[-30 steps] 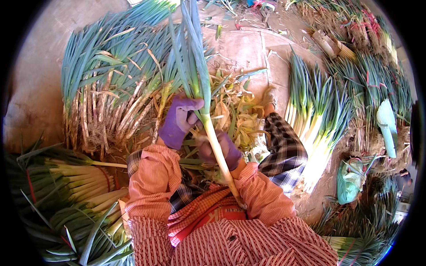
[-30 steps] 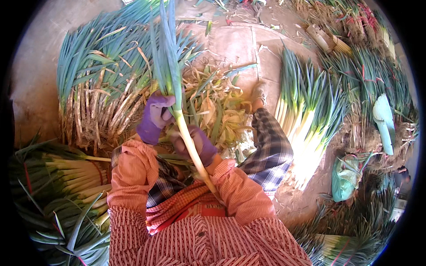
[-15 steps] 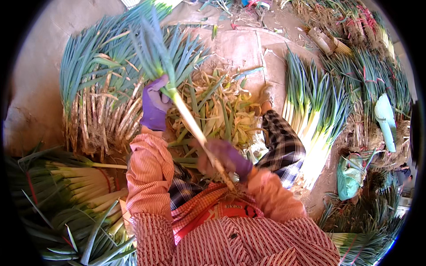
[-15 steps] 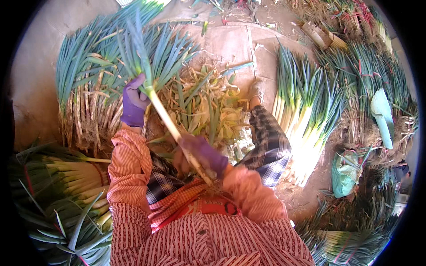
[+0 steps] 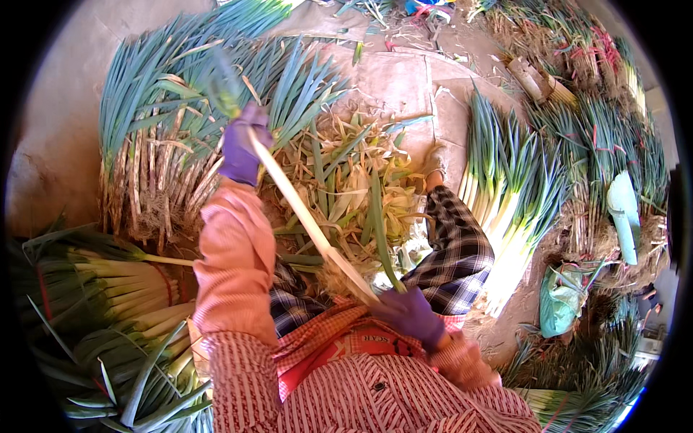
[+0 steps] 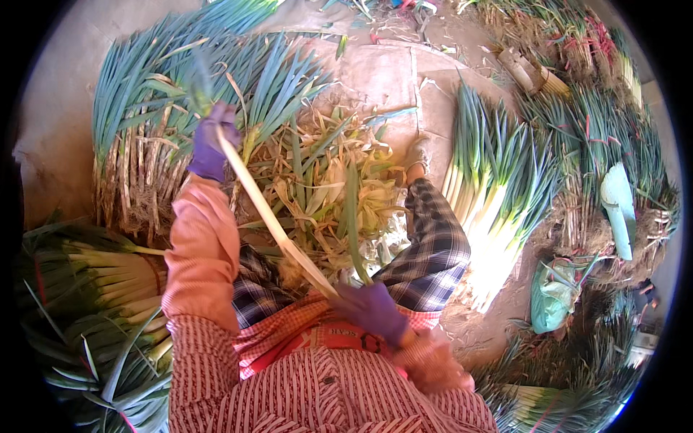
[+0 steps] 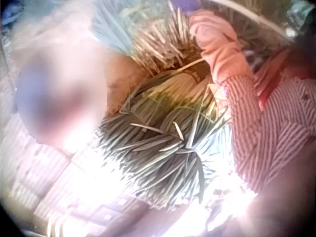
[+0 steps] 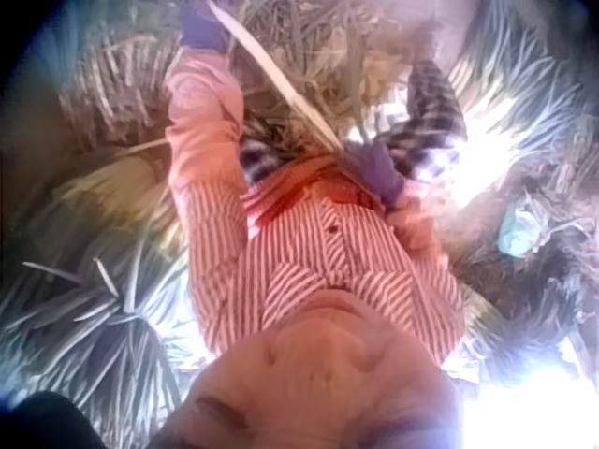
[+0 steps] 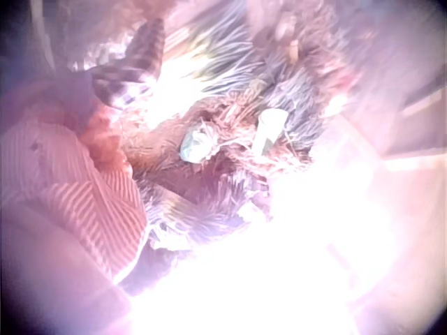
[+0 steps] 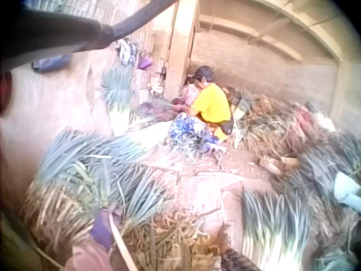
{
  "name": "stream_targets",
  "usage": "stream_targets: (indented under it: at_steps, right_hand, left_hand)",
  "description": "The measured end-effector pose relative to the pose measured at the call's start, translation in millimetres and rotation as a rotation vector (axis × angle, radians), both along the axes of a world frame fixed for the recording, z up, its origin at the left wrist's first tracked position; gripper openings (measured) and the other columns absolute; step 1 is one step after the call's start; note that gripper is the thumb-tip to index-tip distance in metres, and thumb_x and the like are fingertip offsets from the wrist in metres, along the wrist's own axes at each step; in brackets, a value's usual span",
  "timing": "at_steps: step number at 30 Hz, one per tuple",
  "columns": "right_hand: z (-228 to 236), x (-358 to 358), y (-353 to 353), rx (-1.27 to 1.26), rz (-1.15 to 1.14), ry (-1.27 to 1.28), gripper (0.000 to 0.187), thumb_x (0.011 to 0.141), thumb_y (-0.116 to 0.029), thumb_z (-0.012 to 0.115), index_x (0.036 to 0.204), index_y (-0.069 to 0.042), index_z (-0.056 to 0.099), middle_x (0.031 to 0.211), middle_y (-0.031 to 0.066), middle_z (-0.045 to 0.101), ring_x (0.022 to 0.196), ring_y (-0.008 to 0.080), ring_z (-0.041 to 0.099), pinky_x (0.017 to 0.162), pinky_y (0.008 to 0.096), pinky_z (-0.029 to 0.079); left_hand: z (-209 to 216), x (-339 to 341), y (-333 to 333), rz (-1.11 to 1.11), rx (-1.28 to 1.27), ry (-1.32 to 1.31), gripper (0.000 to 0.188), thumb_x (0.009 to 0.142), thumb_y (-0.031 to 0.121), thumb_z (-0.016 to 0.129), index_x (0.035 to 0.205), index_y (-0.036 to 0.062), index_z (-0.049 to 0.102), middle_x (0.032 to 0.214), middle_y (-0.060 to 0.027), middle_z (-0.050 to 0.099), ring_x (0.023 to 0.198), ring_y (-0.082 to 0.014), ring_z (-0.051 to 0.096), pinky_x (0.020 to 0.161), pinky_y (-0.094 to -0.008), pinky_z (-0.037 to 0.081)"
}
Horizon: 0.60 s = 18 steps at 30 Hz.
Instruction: The person peels outer layers from leeks by hand while sitting on the floor, placing the cleaned leeks onto a pile.
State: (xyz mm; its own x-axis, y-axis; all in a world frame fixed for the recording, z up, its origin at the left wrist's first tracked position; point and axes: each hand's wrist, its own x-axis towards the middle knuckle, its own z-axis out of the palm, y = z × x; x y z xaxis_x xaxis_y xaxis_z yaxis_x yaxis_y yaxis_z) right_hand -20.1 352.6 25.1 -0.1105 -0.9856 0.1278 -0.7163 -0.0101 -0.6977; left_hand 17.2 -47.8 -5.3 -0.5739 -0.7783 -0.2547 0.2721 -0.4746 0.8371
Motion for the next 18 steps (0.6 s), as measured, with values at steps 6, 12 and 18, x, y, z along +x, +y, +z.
stream_targets:
  at_steps: [6,12,18]
  right_hand:
    - [41.1,-1.2,73.0,0.2,0.071,-0.339,0.019,0.081,-0.01,0.069,0.099,-0.006,0.07,0.069,0.0048,0.062,0.052,0.016,0.06,0.045,0.0255,0.047]
    - [1.0,-30.7,69.0,0.181,-0.157,0.086,0.024,0.084,-0.024,0.067,0.105,-0.012,0.068,0.079,0.0065,0.067,0.056,0.0186,0.064,0.047,0.0296,0.051]
    - [-27.6,-33.2,-77.5,-0.037,-0.267,-0.423,0.034,0.087,-0.026,0.065,0.116,-0.008,0.061,0.079,0.0087,0.064,0.066,0.0209,0.061,0.058,0.0299,0.047]
  left_hand:
    - [-26.0,19.5,-25.8,0.054,0.036,-0.058,0.024,0.092,0.032,0.059,0.092,0.0072,0.06,0.066,0.0026,0.059,0.04,-0.0094,0.043,0.041,-0.0301,0.042]
    - [-33.3,49.5,-65.5,0.144,-0.014,-0.053,0.018,0.093,0.026,0.057,0.094,0.0086,0.061,0.062,0.0022,0.058,0.041,-0.0091,0.044,0.039,-0.0284,0.04]
    - [-21.6,21.6,-46.5,0.084,-0.003,-0.021,0.021,0.094,0.028,0.056,0.09,0.0085,0.059,0.063,0.0033,0.057,0.041,-0.0099,0.04,0.042,-0.0307,0.036]
